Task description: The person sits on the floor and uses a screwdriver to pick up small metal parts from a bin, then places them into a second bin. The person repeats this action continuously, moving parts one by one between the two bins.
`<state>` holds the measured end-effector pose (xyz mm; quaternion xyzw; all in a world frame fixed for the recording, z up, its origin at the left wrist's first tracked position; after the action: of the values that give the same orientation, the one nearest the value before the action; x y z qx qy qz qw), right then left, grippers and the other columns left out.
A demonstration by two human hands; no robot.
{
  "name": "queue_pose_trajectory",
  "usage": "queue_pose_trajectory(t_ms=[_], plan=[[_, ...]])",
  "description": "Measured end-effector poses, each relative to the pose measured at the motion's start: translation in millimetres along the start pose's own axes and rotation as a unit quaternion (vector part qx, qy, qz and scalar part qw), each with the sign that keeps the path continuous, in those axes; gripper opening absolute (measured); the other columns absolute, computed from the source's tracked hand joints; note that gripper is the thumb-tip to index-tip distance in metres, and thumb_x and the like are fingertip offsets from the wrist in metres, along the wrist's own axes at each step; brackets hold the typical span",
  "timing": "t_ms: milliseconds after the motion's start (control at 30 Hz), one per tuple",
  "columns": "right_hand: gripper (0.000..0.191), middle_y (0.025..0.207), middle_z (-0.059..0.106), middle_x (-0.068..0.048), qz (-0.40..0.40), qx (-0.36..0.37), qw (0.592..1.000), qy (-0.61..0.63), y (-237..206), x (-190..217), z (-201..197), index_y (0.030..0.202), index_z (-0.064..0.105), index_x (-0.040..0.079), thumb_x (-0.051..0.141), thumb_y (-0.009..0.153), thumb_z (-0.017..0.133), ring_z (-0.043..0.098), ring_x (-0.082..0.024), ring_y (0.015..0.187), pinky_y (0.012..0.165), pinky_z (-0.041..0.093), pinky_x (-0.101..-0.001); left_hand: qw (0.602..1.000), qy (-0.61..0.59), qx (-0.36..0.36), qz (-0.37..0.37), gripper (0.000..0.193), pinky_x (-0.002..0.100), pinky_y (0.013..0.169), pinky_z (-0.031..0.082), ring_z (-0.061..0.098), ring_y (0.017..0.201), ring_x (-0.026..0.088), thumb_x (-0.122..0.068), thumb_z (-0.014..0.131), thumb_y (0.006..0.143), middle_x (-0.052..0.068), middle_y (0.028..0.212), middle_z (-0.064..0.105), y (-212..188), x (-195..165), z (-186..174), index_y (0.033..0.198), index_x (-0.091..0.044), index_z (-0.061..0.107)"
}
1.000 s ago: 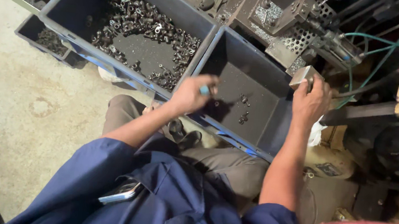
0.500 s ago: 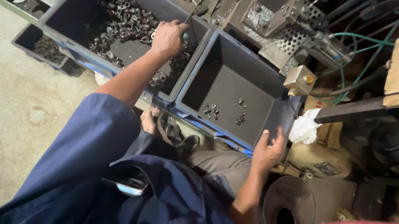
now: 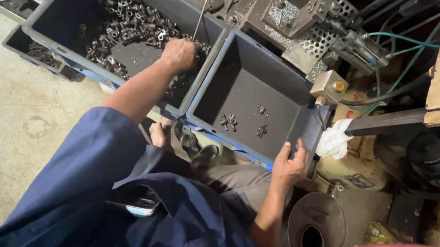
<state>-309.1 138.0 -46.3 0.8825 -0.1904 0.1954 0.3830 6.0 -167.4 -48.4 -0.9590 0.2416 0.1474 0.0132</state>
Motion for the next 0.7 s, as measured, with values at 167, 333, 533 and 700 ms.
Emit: queue_pose_trajectory(t_ms=[167, 333, 533, 700], plan=[[0.030, 0.107, 0.071, -0.015, 0.007, 0.004, 1.000, -0.006, 1.3, 7.4, -3.6, 0.120, 0.070, 0.000, 0.011, 0.092, 0.075, 0.070, -0.031, 0.095, 0.080, 0.056, -0.0395, 0.999, -0.039, 0.011, -0.025, 0.032, 0.049, 0.085, 0.057, 0.071, 0.099, 0.039, -0.026, 0.075, 0.085, 0.020, 0.103, 0.074, 0.3, 0.4, -5.3, 0.113, -0.012, 0.073], [0.030, 0.103, 0.071, -0.014, 0.005, 0.001, 1.000, -0.011, -1.2, 11.9, -6.4, 0.119, 0.071, 0.000, 0.011, 0.091, 0.075, 0.070, -0.030, 0.093, 0.082, 0.056, -0.0400, 0.997, -0.067, -0.016, -0.031, 0.039, 0.047, 0.087, 0.057, 0.071, 0.099, 0.038, -0.022, 0.078, 0.078, 0.019, 0.104, 0.074, 3.8, -6.8, -3.6, 0.115, -0.011, 0.073], [0.029, 0.101, 0.071, -0.014, -0.017, -0.004, 1.000, -0.017, -3.0, 12.6, -6.6, 0.117, 0.071, 0.000, 0.011, 0.091, 0.075, 0.070, -0.030, 0.091, 0.081, 0.056, -0.0409, 0.997, -0.068, -0.020, -0.038, 0.035, 0.047, 0.087, 0.057, 0.071, 0.100, 0.038, -0.024, 0.079, 0.076, 0.019, 0.104, 0.074, 0.4, -4.7, -4.9, 0.108, -0.012, 0.074], [0.030, 0.099, 0.071, -0.013, -0.002, 0.004, 1.000, -0.023, -5.0, 13.1, -8.9, 0.118, 0.072, 0.000, 0.012, 0.090, 0.075, 0.070, -0.030, 0.089, 0.080, 0.056, -0.0408, 0.996, -0.070, -0.056, -0.015, 0.025, 0.048, 0.086, 0.058, 0.073, 0.096, 0.039, -0.016, 0.073, 0.080, 0.020, 0.099, 0.075, -2.9, 0.4, -8.3, 0.105, -0.012, 0.077]])
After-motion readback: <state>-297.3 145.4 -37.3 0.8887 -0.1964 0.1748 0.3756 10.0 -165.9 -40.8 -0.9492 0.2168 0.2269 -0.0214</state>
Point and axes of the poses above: each hand's wrist, its own y-axis towards the middle knuckle, its own z-axis out of the palm, x = y × z, the point moved 1 cm from there along y, towards the middle knuckle
